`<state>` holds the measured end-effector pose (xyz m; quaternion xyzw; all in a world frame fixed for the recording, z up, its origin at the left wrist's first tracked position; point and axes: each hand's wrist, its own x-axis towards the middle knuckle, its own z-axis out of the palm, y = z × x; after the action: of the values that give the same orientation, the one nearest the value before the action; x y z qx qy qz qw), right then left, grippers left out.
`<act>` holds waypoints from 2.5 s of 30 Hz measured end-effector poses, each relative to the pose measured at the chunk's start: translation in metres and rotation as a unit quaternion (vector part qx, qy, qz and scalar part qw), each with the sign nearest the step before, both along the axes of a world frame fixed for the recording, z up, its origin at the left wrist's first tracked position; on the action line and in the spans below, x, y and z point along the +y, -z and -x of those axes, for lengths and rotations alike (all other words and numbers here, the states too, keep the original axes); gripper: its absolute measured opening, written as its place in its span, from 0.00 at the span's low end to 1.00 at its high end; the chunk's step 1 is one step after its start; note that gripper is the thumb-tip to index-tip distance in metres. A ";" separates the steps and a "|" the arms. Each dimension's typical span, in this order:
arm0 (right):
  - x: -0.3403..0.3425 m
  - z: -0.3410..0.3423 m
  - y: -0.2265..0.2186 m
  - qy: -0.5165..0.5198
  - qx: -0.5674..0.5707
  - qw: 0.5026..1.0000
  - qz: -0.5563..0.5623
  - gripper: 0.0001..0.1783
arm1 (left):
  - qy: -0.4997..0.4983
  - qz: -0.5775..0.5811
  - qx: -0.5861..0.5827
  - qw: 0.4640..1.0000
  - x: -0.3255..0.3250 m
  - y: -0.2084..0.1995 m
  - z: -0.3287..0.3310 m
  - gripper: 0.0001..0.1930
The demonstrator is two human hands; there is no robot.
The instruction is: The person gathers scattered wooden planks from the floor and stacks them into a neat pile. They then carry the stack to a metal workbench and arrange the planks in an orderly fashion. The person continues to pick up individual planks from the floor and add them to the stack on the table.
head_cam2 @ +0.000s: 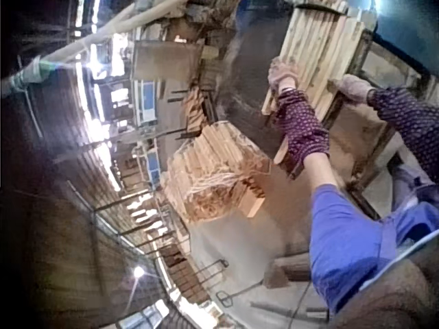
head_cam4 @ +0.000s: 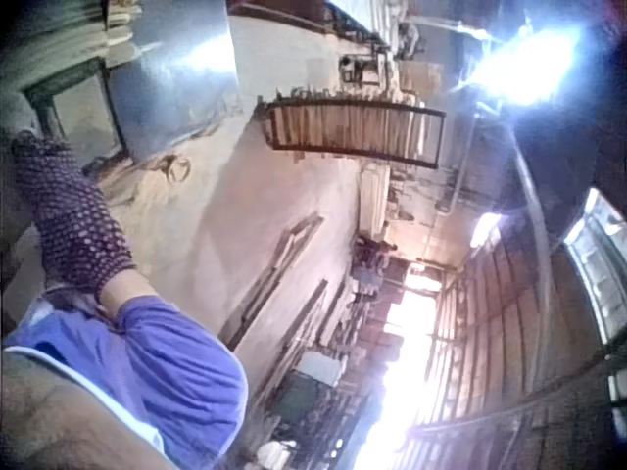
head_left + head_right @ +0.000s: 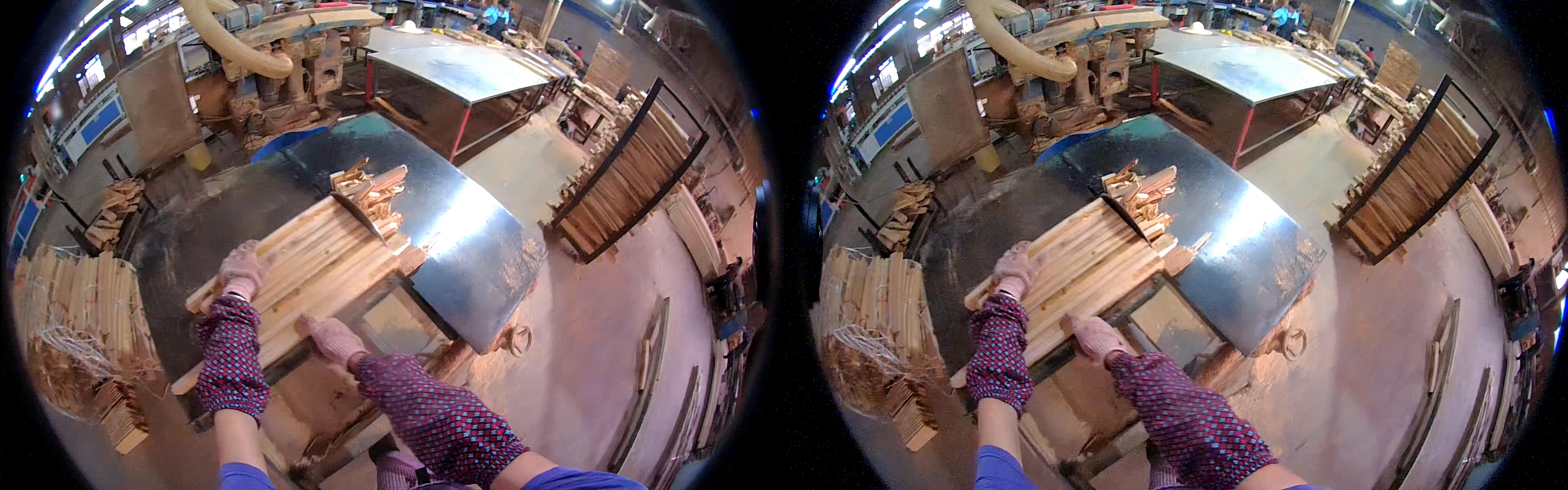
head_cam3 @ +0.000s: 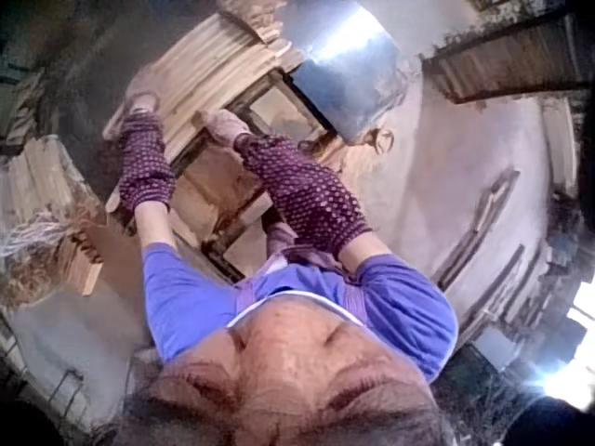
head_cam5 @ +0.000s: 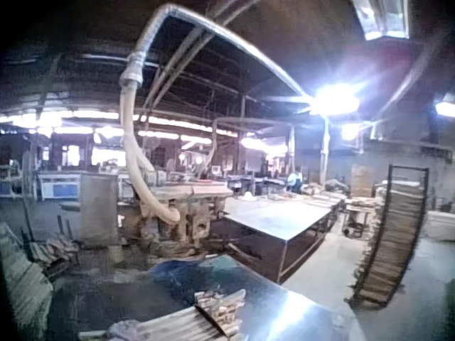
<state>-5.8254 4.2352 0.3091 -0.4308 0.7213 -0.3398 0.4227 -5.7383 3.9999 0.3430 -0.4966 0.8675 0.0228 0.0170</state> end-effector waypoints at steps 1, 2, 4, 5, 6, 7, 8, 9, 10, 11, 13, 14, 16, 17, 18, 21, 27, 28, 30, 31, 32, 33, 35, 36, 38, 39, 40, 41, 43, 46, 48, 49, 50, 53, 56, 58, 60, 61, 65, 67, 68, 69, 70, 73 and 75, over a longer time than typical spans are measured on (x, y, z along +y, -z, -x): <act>0.001 0.004 0.007 0.021 -0.017 1.000 -0.003 0.39 | -0.010 -0.024 -0.024 0.999 0.005 -0.004 0.013 0.39; 0.001 0.001 0.019 0.034 -0.039 0.999 -0.001 0.37 | 0.012 0.019 0.010 1.000 0.005 0.004 0.008 0.39; 0.004 -0.001 0.009 0.060 -0.097 0.993 -0.006 0.36 | -0.006 -0.001 -0.014 1.000 0.003 0.007 0.003 0.38; 0.006 0.007 0.013 0.050 -0.075 0.996 -0.002 0.35 | -0.002 -0.011 -0.016 1.000 0.004 0.009 0.006 0.39; 0.007 0.013 0.017 0.039 -0.053 0.998 0.002 0.35 | 0.001 -0.022 -0.018 1.000 0.005 0.011 0.008 0.39; 0.005 0.014 -0.014 0.071 -0.111 0.989 -0.062 0.33 | -0.007 -0.033 -0.024 0.999 0.002 0.017 0.002 0.39; 0.000 0.015 0.009 0.101 -0.224 0.968 -0.055 0.32 | -0.006 -0.043 -0.023 0.999 0.005 0.018 0.003 0.39; 0.000 0.017 0.027 0.081 -0.154 0.983 -0.063 0.32 | -0.005 -0.052 -0.023 0.998 0.006 0.018 0.003 0.39; -0.001 0.018 0.039 0.097 -0.151 0.981 -0.072 0.32 | -0.004 -0.057 -0.019 0.998 0.006 0.013 0.008 0.40; -0.005 0.017 0.055 0.108 -0.153 0.979 -0.082 0.32 | -0.011 -0.070 -0.020 0.997 0.008 0.014 0.007 0.40; 0.003 0.015 0.081 0.073 -0.053 0.996 0.010 0.31 | 0.004 -0.076 -0.017 0.997 0.008 0.023 0.009 0.40; 0.003 0.013 0.039 0.192 -0.359 0.902 -0.144 0.29 | 0.009 -0.083 -0.017 0.996 0.005 0.034 0.005 0.40; 0.005 0.012 0.036 0.213 -0.372 0.889 -0.163 0.28 | 0.008 -0.124 -0.023 0.992 0.003 0.036 0.005 0.40; 0.012 0.017 0.040 0.186 -0.350 0.904 -0.160 0.28 | 0.010 -0.150 -0.028 0.988 0.007 0.033 0.009 0.41; 0.015 0.019 0.043 0.184 -0.353 0.901 -0.172 0.28 | 0.013 -0.177 -0.033 0.984 0.009 0.034 0.013 0.41; 0.018 0.026 0.034 0.150 -0.339 0.908 -0.195 0.30 | -0.013 -0.203 -0.025 0.979 0.004 0.051 -0.004 0.43; 0.028 0.055 0.032 0.045 -0.035 0.963 -0.264 0.37 | -0.005 -0.275 -0.005 0.962 0.005 0.051 -0.028 0.39; 0.034 0.053 0.034 0.038 -0.029 0.960 -0.277 0.37 | 0.032 -0.288 0.016 0.957 0.000 0.050 -0.037 0.37; 0.061 0.044 0.033 0.150 0.017 0.962 -0.227 0.32 | 0.095 -0.327 0.062 0.938 -0.007 0.066 -0.052 0.35; 0.080 0.043 0.057 0.243 -0.059 0.947 -0.200 0.29 | 0.098 -0.326 0.227 0.913 -0.008 0.099 -0.063 0.30; 0.095 0.043 0.089 0.338 -0.133 0.916 -0.173 0.26 | 0.061 -0.392 0.331 0.856 -0.001 0.111 -0.054 0.27; 0.102 0.031 0.101 0.341 -0.065 0.919 -0.189 0.25 | 0.088 -0.409 0.444 0.793 0.002 0.139 -0.056 0.25; 0.107 0.015 0.116 0.345 0.077 0.913 -0.205 0.24 | 0.042 -0.453 0.496 0.739 0.030 0.154 -0.039 0.24; 0.109 0.011 0.117 0.370 0.032 0.914 -0.164 0.25 | -0.032 -0.494 0.484 0.722 0.045 0.155 -0.033 0.25; 0.103 0.010 0.091 0.404 -0.028 0.903 -0.146 0.28 | -0.192 -0.557 0.461 0.664 0.074 0.159 -0.019 0.29; 0.095 0.012 0.066 0.415 -0.043 0.893 -0.169 0.29 | -0.137 -0.529 0.519 0.657 0.086 0.158 -0.017 0.28; 0.088 0.012 0.053 0.418 -0.051 0.890 -0.176 0.31 | -0.076 -0.494 0.574 0.649 0.091 0.152 -0.019 0.28; 0.083 0.012 0.046 0.424 -0.060 0.885 -0.181 0.33 | -0.098 -0.487 0.505 0.706 0.086 0.143 -0.023 0.31; 0.081 0.003 0.045 0.420 -0.066 0.888 -0.177 0.35 | -0.027 -0.570 0.408 0.713 0.070 0.139 -0.031 0.32; 0.081 0.004 0.048 0.405 -0.048 0.902 -0.143 0.35 | 0.000 -0.635 0.335 0.696 0.067 0.095 -0.028 0.27; 0.073 0.005 0.040 0.370 -0.048 0.924 -0.078 0.33 | 0.006 -0.600 0.351 0.719 0.058 0.089 -0.046 0.24; 0.070 0.009 0.038 0.341 -0.018 0.939 -0.027 0.33 | 0.010 -0.588 0.377 0.715 0.058 0.047 -0.048 0.22; 0.060 0.013 0.024 0.321 0.008 0.947 0.021 0.31 | 0.029 -0.581 0.418 0.698 0.050 0.029 -0.054 0.25; 0.025 0.041 -0.040 0.287 0.076 0.945 0.136 0.26 | 0.070 -0.492 0.555 0.668 0.061 -0.087 -0.054 0.24; 0.001 0.053 -0.146 0.251 0.045 0.946 0.201 0.24 | 0.109 -0.372 0.614 0.688 0.081 -0.186 -0.068 0.21; -0.005 0.050 -0.206 0.193 0.023 0.925 0.326 0.24 | 0.151 -0.260 0.663 0.686 0.082 -0.218 -0.086 0.18; -0.015 0.052 -0.239 0.158 0.061 0.904 0.393 0.26 | 0.199 -0.218 0.700 0.650 0.083 -0.233 -0.106 0.19; -0.017 0.045 -0.264 0.153 0.033 0.895 0.418 0.30 | 0.219 -0.195 0.714 0.635 0.088 -0.247 -0.113 0.20; -0.003 0.036 -0.272 0.073 0.024 0.874 0.480 0.42 | 0.124 -0.144 0.742 0.643 0.126 -0.204 -0.151 0.29; 0.000 0.035 -0.226 0.015 0.005 0.886 0.463 0.51 | 0.072 -0.095 0.711 0.693 0.144 -0.153 -0.168 0.29; -0.005 0.033 -0.194 0.026 0.004 0.879 0.476 0.52 | 0.057 -0.064 0.672 0.736 0.153 -0.125 -0.171 0.29; -0.007 0.026 -0.157 0.022 -0.056 0.878 0.475 0.52 | 0.055 -0.030 0.618 0.784 0.159 -0.089 -0.170 0.30; -0.010 0.030 -0.112 0.009 -0.027 0.898 0.439 0.50 | 0.058 0.012 0.559 0.827 0.163 -0.053 -0.165 0.30; -0.024 0.021 -0.025 0.031 -0.103 0.915 0.389 0.51 | 0.124 0.133 0.379 0.907 0.159 0.044 -0.155 0.31; -0.036 0.020 -0.027 0.036 -0.106 0.919 0.377 0.52 | 0.118 0.077 0.433 0.890 0.150 0.061 -0.153 0.29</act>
<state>-5.8453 4.1993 0.3357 -0.4931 0.5055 -0.6456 0.2906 -5.5851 4.1498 0.2824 -0.3309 0.8401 0.1668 -0.3960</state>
